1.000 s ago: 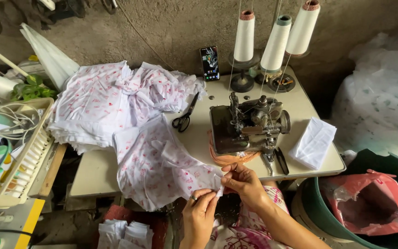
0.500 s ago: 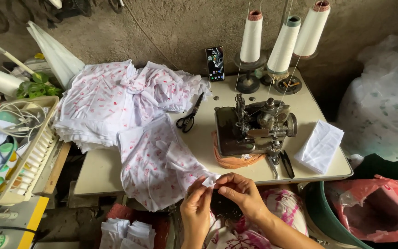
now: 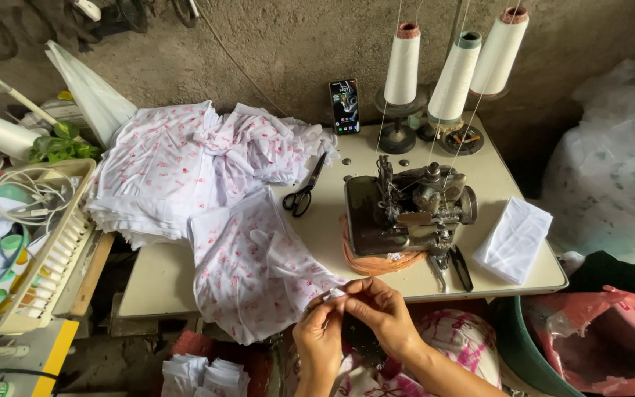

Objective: The person is sewing small white fabric pieces with pink patterns using an industrial sewing machine.

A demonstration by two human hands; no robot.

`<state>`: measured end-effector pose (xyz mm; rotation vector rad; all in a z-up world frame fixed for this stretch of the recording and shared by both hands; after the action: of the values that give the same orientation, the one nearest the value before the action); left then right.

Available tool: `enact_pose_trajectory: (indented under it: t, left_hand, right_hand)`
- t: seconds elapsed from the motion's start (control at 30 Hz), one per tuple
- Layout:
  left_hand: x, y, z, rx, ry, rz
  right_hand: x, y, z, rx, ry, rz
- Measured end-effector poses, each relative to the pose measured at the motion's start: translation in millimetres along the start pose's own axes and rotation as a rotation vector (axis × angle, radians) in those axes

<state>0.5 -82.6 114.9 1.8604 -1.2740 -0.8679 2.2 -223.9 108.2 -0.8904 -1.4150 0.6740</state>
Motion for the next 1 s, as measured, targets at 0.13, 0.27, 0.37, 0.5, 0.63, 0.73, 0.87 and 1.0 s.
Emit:
enact_pose_trajectory:
  t: [0.13,0.27,0.37,0.5,0.63,0.73,0.87,1.0]
  left_hand:
    - [4,7,0,0.079,-0.007,-0.044]
    - [6,21,-2,0.100,-0.047,0.013]
    - [1,10,2,-0.092,-0.060,0.147]
    - [-19,-6,1,-0.390,-0.046,0.385]
    - [-71,-67,4,-0.578,0.035,0.522]
    - [-106,-96,-4,-0.599,0.101,0.405]
    - [-87,-29,-25,-0.324,-0.004,-0.312]
    - [13,19,13,-0.608,-0.692,0.636]
  right_hand:
    - [-12,17,-3,0.063,0.086,0.057]
    - [-26,22,-7,0.050,0.116,-0.043]
    - [-36,29,-6,0.150,0.156,-0.120]
    - [-61,18,-12,0.130,0.339,-0.290]
    - [-91,-60,-25,-0.204,0.309,-0.191]
    - [-82,-123,-15,-0.422,0.340,0.391]
    - [2,-141,5,-0.557,-0.057,0.741]
    - [51,-104,24,-0.410,-0.398,0.941]
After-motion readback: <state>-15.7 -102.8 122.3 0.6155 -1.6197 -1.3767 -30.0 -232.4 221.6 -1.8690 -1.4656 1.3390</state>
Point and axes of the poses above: each hand's wrist, its own z-axis away from the middle knuckle, its own x-axis out of the palm, y = z × x, the point moved 7 cm from there along -z, towards the middle knuckle, and after that the axes turned 6 degrees about y, right-handed, at the moved point
